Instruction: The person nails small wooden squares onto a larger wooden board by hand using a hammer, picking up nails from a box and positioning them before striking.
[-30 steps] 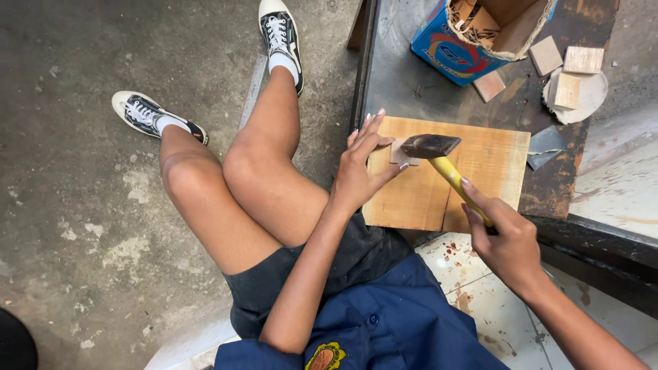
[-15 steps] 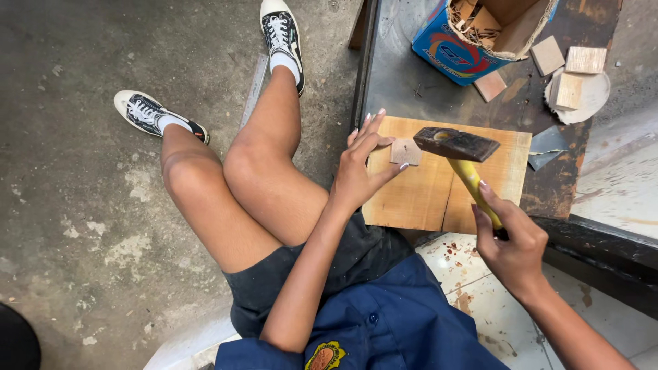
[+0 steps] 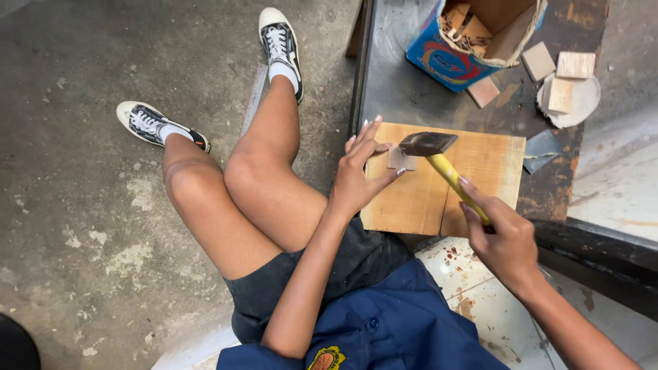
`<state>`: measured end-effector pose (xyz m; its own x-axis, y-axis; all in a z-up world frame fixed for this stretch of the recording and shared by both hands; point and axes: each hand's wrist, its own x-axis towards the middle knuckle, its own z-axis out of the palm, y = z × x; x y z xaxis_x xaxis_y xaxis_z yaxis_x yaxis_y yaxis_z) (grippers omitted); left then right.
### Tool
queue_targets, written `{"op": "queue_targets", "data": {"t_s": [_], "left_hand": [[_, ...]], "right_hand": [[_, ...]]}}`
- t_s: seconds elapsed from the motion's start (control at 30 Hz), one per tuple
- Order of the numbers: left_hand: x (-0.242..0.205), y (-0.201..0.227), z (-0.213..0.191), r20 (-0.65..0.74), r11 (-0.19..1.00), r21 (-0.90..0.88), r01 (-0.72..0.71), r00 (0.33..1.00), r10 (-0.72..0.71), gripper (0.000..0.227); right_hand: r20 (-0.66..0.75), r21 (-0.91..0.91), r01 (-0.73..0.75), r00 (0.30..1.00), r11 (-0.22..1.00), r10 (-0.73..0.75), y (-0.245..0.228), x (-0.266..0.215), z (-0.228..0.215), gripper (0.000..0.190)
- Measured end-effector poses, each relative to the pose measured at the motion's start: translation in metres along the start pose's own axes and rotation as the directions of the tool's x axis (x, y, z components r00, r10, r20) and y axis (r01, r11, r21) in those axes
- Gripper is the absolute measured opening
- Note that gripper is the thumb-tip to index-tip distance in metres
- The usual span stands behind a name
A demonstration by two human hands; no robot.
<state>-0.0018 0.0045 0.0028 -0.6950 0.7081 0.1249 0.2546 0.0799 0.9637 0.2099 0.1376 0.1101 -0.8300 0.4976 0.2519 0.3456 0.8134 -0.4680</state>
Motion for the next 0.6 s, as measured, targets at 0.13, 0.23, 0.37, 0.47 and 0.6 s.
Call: {"op": "queue_targets", "data": {"t_s": [0.13, 0.23, 0.37, 0.47, 0.6], "left_hand": [[0.001, -0.002, 0.002, -0.001, 1.000, -0.003, 0.019, 1.000, -0.019, 0.043], [0.000, -0.001, 0.000, 0.003, 1.000, -0.010, 0.022, 1.000, -0.022, 0.043], [0.002, 0.002, 0.001, 0.002, 0.999, -0.010, 0.032, 0.999, -0.032, 0.043], [0.000, -0.001, 0.001, 0.004, 1.000, -0.008, 0.029, 1.000, -0.029, 0.043], [0.000, 0.000, 0.000, -0.001, 1.000, -0.005, 0.021, 1.000, -0.021, 0.042]], "right_hand": [[-0.043, 0.046, -0.005, 0.999, 0.999, 0.007, 0.004, -0.002, -0.006, 0.040], [-0.063, 0.071, -0.002, 0.998, 0.997, 0.007, 0.011, -0.013, 0.007, 0.038], [-0.005, 0.016, 0.013, 1.000, 1.000, -0.013, -0.006, 0.002, -0.005, 0.038], [-0.026, 0.056, -0.019, 0.999, 0.998, 0.021, 0.002, -0.008, -0.002, 0.040], [0.101, 0.062, -0.070, 0.993, 0.996, 0.064, -0.008, 0.005, 0.001, 0.040]]}}
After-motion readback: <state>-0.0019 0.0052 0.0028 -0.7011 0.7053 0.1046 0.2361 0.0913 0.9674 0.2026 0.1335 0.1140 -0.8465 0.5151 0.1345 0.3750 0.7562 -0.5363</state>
